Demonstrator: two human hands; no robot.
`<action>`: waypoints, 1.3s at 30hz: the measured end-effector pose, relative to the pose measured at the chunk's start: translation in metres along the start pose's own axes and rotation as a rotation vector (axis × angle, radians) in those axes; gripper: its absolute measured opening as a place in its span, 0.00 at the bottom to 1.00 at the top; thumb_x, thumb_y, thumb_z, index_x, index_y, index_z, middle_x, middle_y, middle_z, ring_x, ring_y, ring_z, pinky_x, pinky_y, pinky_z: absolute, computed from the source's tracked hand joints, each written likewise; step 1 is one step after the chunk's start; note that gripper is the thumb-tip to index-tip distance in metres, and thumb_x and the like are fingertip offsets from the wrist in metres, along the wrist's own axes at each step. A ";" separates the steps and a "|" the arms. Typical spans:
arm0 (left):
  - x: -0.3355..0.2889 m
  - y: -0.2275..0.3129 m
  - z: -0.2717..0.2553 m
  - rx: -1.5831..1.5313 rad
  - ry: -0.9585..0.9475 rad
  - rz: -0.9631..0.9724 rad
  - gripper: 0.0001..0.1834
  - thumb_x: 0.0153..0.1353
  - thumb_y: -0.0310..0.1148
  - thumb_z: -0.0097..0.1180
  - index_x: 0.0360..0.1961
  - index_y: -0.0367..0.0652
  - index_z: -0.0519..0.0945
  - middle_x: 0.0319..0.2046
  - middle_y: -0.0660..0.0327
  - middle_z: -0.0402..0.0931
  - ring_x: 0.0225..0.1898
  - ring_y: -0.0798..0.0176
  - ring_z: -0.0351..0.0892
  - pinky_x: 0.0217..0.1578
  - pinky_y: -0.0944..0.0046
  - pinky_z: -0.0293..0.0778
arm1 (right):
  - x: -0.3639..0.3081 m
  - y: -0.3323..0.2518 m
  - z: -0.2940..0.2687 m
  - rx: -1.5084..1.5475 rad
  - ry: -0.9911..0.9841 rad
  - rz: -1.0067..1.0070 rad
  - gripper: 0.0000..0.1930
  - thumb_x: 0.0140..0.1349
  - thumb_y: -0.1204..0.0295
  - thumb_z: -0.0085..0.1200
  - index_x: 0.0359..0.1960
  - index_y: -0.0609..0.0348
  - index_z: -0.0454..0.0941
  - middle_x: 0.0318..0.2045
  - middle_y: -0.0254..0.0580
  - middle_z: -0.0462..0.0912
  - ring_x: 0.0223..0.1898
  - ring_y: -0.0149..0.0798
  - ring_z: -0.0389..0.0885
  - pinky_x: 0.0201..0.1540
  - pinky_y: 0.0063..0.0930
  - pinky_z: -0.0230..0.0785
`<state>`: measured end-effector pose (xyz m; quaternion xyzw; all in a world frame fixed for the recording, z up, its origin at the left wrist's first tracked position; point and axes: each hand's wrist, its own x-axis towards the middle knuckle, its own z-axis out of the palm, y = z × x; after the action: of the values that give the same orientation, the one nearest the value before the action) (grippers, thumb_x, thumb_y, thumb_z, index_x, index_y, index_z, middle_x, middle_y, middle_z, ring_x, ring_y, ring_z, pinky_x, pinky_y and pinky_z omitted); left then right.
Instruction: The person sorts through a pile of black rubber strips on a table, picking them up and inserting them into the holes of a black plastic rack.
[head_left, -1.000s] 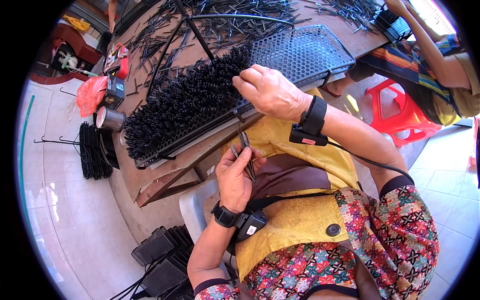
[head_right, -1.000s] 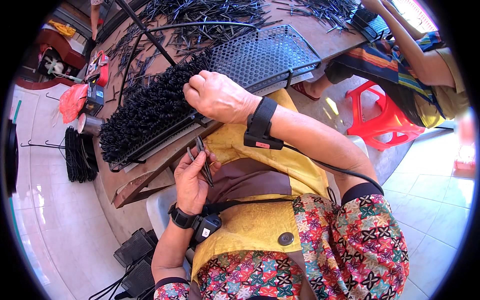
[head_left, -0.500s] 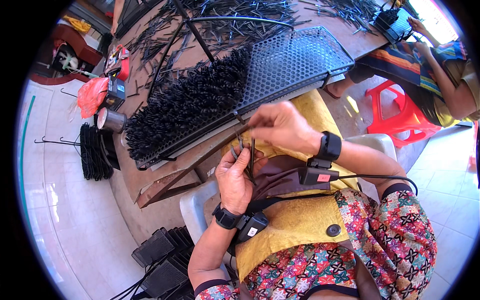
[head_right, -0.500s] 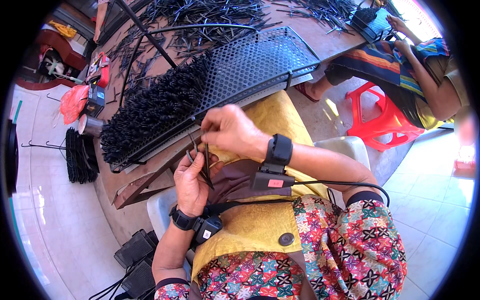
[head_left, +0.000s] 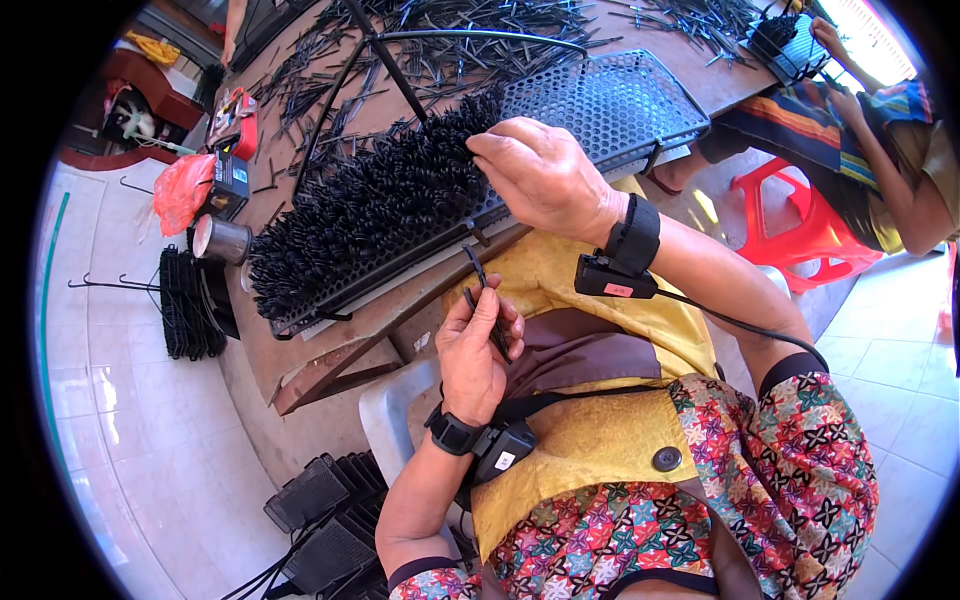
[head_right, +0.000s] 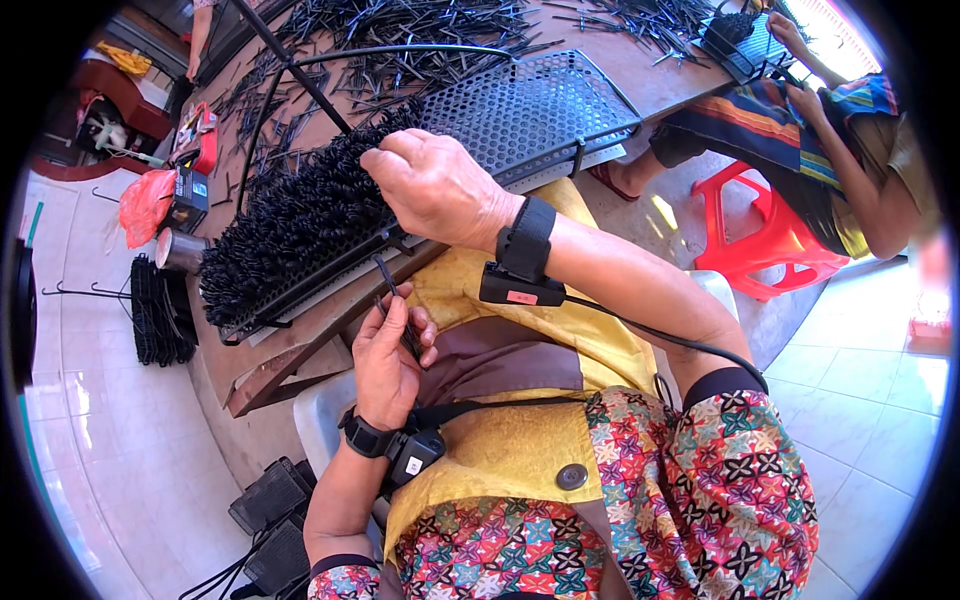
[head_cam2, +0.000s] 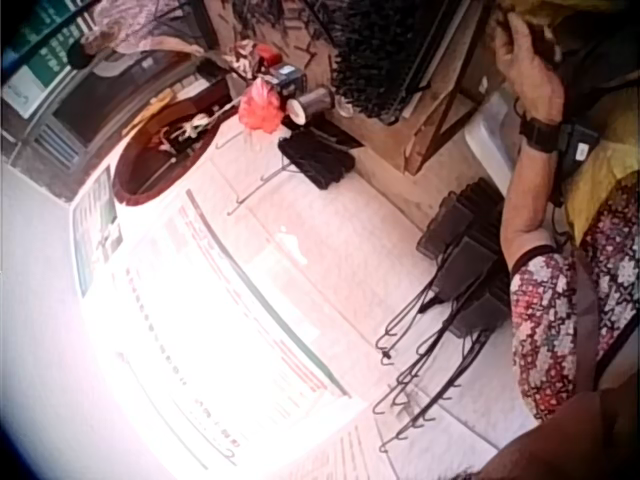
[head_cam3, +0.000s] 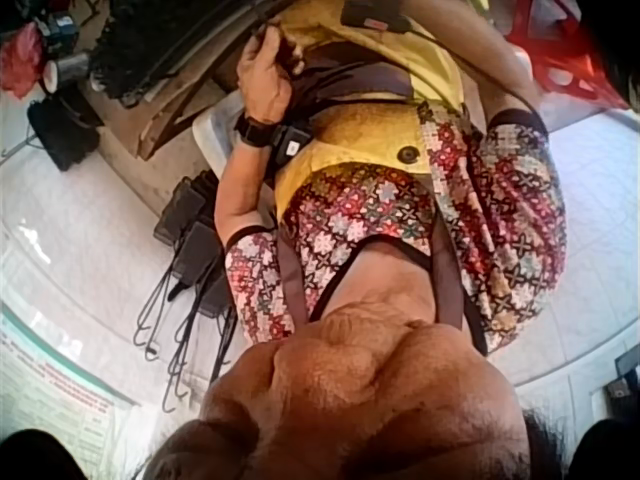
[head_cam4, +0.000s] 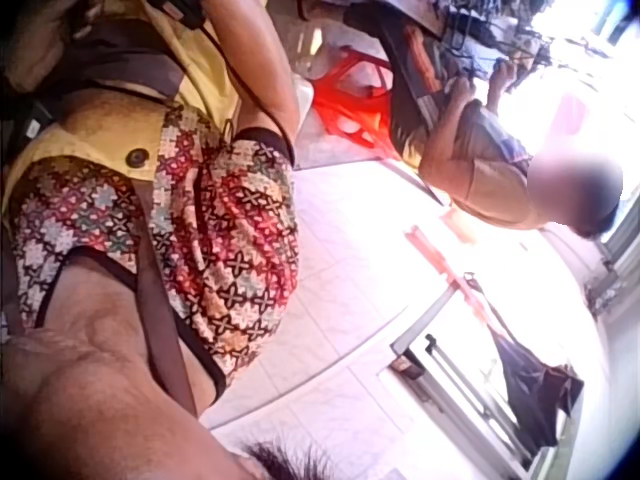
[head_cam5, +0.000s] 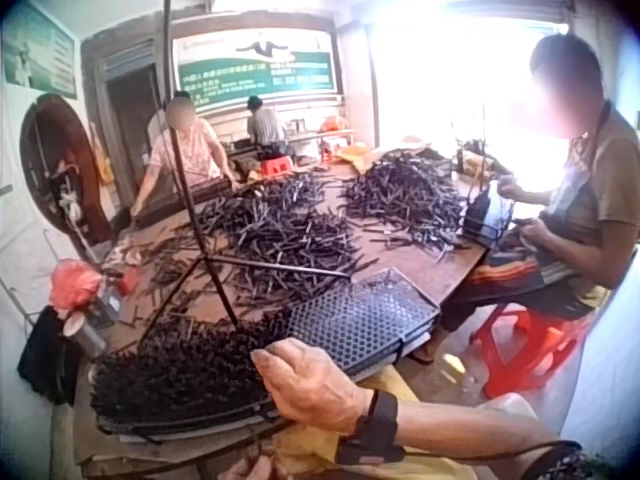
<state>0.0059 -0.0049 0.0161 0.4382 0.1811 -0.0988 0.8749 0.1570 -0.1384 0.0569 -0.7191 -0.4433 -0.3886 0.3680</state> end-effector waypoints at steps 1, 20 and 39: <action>0.000 0.001 0.000 0.002 0.004 -0.006 0.13 0.64 0.36 0.48 0.46 0.42 0.72 0.26 0.64 0.70 0.26 0.68 0.68 0.20 0.72 0.61 | 0.001 -0.001 0.002 0.006 -0.008 -0.004 0.12 0.45 0.82 0.54 0.35 0.65 0.72 0.24 0.45 0.72 0.25 0.47 0.74 0.26 0.35 0.69; -0.002 0.003 0.004 0.066 0.022 -0.039 0.13 0.64 0.34 0.47 0.47 0.39 0.72 0.26 0.63 0.70 0.25 0.68 0.69 0.18 0.74 0.59 | -0.012 -0.007 0.004 -0.095 -0.473 0.052 0.15 0.51 0.73 0.54 0.40 0.67 0.72 0.24 0.47 0.72 0.27 0.47 0.74 0.28 0.36 0.68; 0.042 0.023 0.069 0.189 -0.182 -0.073 0.13 0.64 0.34 0.48 0.44 0.37 0.74 0.25 0.60 0.76 0.20 0.72 0.71 0.16 0.77 0.58 | -0.017 -0.001 -0.058 0.634 -0.238 1.045 0.06 0.51 0.81 0.55 0.32 0.69 0.75 0.23 0.36 0.79 0.26 0.23 0.77 0.27 0.17 0.71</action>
<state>0.0675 -0.0473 0.0536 0.5011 0.1064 -0.1864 0.8384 0.1371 -0.1945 0.0674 -0.7351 -0.1647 0.0759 0.6532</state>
